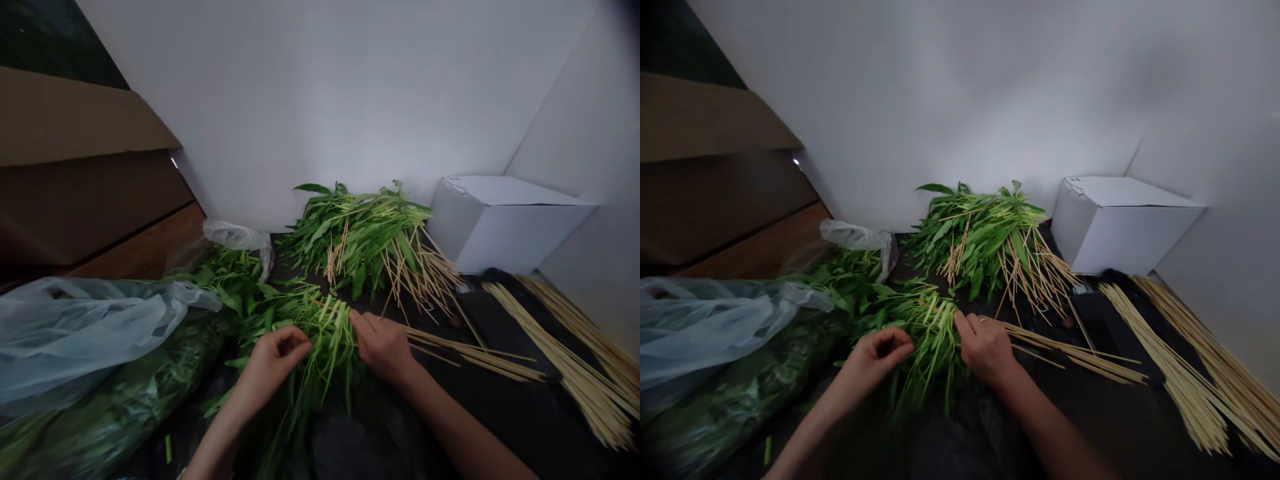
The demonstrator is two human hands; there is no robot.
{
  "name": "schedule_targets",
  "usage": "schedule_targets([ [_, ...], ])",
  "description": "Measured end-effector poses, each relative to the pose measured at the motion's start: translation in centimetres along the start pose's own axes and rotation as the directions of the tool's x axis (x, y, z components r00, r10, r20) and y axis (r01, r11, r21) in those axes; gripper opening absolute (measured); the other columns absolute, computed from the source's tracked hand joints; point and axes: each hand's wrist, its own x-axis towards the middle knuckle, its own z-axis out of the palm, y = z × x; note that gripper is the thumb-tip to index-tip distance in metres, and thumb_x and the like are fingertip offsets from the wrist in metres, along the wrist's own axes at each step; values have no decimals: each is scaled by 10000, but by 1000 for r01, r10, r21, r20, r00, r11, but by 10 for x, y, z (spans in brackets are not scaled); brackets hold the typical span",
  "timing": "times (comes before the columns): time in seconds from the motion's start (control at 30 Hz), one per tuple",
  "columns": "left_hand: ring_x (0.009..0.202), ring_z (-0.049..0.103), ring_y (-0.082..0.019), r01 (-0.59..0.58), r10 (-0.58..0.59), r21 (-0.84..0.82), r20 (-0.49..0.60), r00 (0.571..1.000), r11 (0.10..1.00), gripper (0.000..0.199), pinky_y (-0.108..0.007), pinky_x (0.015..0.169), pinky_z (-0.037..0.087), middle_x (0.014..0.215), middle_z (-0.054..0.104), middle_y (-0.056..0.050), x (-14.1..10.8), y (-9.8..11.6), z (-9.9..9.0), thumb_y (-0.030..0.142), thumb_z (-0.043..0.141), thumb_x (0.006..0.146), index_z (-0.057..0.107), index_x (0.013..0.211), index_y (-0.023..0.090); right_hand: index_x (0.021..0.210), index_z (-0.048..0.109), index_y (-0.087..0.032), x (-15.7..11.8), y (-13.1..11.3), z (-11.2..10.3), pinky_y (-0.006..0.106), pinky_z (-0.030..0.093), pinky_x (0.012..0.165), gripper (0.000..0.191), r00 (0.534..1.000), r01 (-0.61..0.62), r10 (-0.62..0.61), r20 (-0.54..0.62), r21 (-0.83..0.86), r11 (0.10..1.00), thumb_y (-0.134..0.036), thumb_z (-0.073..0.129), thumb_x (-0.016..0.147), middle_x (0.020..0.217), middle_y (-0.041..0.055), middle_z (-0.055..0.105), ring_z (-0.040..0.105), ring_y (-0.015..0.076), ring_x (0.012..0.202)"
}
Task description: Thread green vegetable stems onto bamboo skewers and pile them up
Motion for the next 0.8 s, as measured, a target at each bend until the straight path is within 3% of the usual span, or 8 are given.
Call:
schedule_targets([
  [0.07,637,536,-150,-36,14,171,126,992,985,148,-251,600,380,679,595,-5,-7,-2,-2,302,625,801,672,735,178,1077,637,-102,1,-1,0,297,299,551,304,1000,2,-2,-3,8,1000,-91,391,899,663,12,557,461,129,558],
  [0.13,711,571,-171,-75,22,332,161,987,940,122,-267,658,398,755,619,-21,-11,-4,-1,266,606,810,687,755,193,1071,636,-104,1,-2,0,294,300,552,298,1000,8,-8,-8,9,1000,-94,393,899,663,11,558,459,126,555],
  [0.3,855,605,-210,36,-53,602,11,999,797,87,-281,716,413,911,633,-46,-13,-1,13,282,609,817,659,846,216,1075,636,-109,0,-2,1,290,303,550,301,1000,9,-9,-7,7,1000,-95,393,898,664,9,558,458,122,554],
  [0.43,881,604,-205,78,-68,656,-42,997,750,94,-266,723,408,943,636,-46,-11,0,18,179,593,793,650,852,223,1081,639,-109,-1,-2,2,295,304,548,305,1000,-2,2,1,11,1000,-91,403,889,674,10,558,459,123,558],
  [0.53,794,599,-194,19,-7,487,-26,1000,873,107,-262,693,403,836,639,-30,-7,-1,10,133,598,739,657,762,219,1079,641,-106,-1,-2,2,303,298,541,307,1000,-1,1,4,7,1000,-89,408,880,669,10,550,454,126,556],
  [0.63,667,569,-175,-24,27,164,-18,999,986,33,-251,623,402,690,622,-10,-3,1,-4,198,649,722,658,691,208,1080,641,-111,-1,-2,2,304,304,543,308,1000,-5,5,3,8,1000,-89,409,878,667,7,546,453,126,557],
  [0.73,589,535,-148,67,-66,-163,9,998,984,125,-231,552,387,638,620,-10,-1,10,-19,302,726,713,670,700,190,1077,642,-112,-1,-3,1,301,307,544,303,1000,-5,5,-3,14,1000,-88,413,879,670,5,545,452,123,556],
  [0.8,585,548,-136,146,-148,-380,25,989,913,204,-221,539,398,683,657,-27,-1,15,-25,338,787,670,690,761,183,1073,644,-109,0,-3,1,303,303,543,300,1000,-3,3,-9,23,1000,-88,412,884,666,5,543,453,126,553],
])
